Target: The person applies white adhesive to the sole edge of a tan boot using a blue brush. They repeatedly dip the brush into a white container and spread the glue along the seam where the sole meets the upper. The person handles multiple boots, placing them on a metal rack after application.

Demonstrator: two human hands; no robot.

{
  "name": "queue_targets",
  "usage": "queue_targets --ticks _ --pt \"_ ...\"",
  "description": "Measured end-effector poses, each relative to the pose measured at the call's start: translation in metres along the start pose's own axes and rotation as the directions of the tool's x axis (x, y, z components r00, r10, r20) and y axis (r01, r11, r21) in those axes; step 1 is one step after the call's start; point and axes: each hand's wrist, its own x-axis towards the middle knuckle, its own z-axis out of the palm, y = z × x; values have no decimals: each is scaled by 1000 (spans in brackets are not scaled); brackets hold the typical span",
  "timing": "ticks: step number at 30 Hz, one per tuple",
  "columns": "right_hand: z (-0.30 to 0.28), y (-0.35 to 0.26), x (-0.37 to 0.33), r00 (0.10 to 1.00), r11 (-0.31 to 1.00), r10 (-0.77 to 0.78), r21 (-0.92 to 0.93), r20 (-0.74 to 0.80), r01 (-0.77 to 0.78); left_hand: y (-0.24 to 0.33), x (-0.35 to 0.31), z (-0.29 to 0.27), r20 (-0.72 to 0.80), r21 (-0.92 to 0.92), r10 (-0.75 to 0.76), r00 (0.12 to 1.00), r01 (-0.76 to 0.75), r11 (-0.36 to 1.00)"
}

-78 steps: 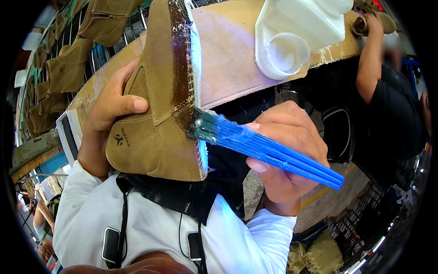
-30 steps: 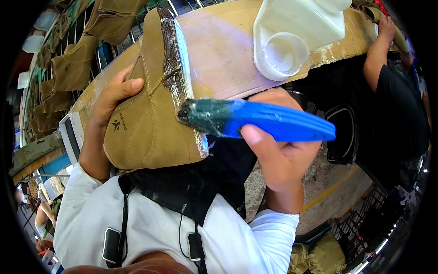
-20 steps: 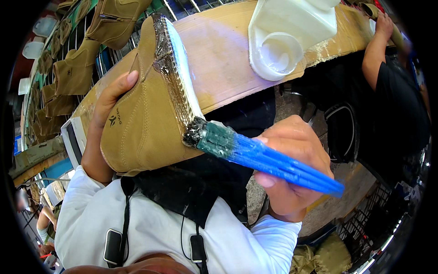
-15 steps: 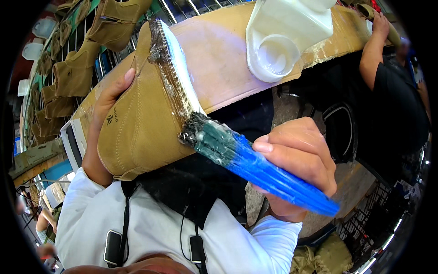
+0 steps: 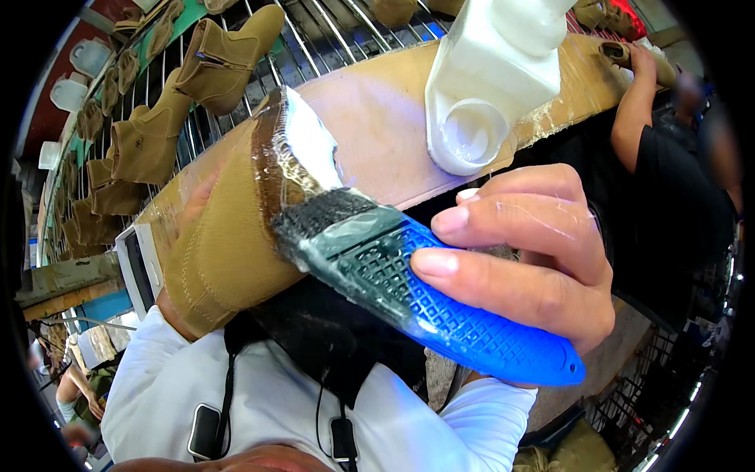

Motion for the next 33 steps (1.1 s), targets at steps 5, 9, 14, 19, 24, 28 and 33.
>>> queue_targets --ticks 5,9,14,19,24,28,33 --pt "-2 -1 5 999 998 27 52 20 -28 -5 -2 -6 119 -32 -48 992 52 998" --pt "3 3 5 1000 998 -27 60 -13 28 -8 0 -16 199 -47 -65 978 76 996" --pt "17 14 12 986 984 -34 169 -165 62 -15 10 -32 302 -68 -77 950 102 992" --pt "33 22 17 981 959 -8 277 -193 62 -20 11 -48 396 -97 -60 916 107 990" --pt "40 32 14 988 912 5 406 -152 58 -17 0 -62 471 -133 -12 882 85 987" --pt "37 38 5 997 896 35 445 -72 1 -14 -2 -67 503 -158 7 864 84 984" --pt "30 43 -10 956 910 277 346 -99 -228 -14 4 -70 505 -182 9 863 97 978"
